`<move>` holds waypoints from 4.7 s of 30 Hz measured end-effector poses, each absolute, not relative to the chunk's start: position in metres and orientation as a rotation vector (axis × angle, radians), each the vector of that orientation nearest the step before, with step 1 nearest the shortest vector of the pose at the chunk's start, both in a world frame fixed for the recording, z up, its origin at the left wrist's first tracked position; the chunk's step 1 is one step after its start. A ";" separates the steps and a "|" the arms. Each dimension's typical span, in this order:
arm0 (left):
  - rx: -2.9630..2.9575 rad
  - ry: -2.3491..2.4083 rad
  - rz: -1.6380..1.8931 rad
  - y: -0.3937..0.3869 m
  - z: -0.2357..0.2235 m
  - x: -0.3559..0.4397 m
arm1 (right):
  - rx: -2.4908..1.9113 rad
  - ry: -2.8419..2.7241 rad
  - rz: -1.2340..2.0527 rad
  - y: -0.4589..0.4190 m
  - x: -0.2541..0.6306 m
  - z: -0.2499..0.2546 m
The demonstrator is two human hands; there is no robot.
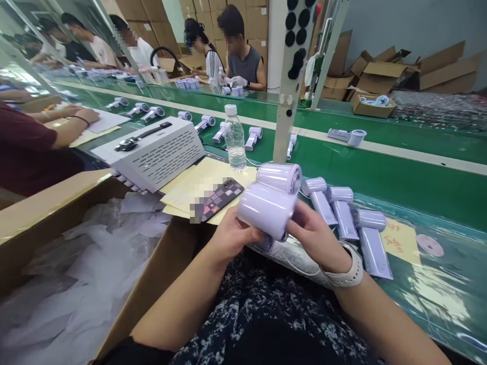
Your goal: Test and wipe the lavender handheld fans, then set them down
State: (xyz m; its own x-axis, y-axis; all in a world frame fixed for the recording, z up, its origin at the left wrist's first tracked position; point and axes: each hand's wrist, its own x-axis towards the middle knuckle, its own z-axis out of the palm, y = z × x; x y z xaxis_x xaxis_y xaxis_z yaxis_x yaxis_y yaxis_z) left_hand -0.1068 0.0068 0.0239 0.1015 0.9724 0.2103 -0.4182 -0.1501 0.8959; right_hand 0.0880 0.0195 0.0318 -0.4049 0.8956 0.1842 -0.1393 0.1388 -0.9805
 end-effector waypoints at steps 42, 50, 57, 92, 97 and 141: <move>0.859 0.593 1.137 -0.003 0.005 -0.072 | -0.880 -0.967 1.568 -0.021 0.120 0.006; 1.069 0.625 1.117 -0.002 0.000 -0.083 | -0.887 -1.019 1.557 -0.021 0.119 0.008; 0.924 0.640 1.101 -0.005 0.001 -0.077 | -0.941 -0.913 1.555 -0.022 0.120 0.009; 0.803 0.556 1.141 -0.003 0.011 -0.096 | -0.930 -0.986 1.512 -0.014 0.118 0.036; 0.759 0.561 1.077 -0.003 0.008 -0.085 | -0.893 -0.933 1.517 -0.018 0.118 0.034; 0.459 0.628 1.268 -0.024 -0.010 -0.135 | -1.246 -1.811 0.845 0.105 0.044 0.007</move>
State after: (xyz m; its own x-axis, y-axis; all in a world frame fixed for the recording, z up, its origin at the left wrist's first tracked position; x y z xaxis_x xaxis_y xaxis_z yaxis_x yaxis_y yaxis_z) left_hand -0.1353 -0.0244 -0.0102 0.1706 0.9688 -0.1799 -0.7301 0.2469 0.6372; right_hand 0.0439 0.1049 0.0074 -0.2289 0.9482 0.2204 0.4399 0.3027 -0.8455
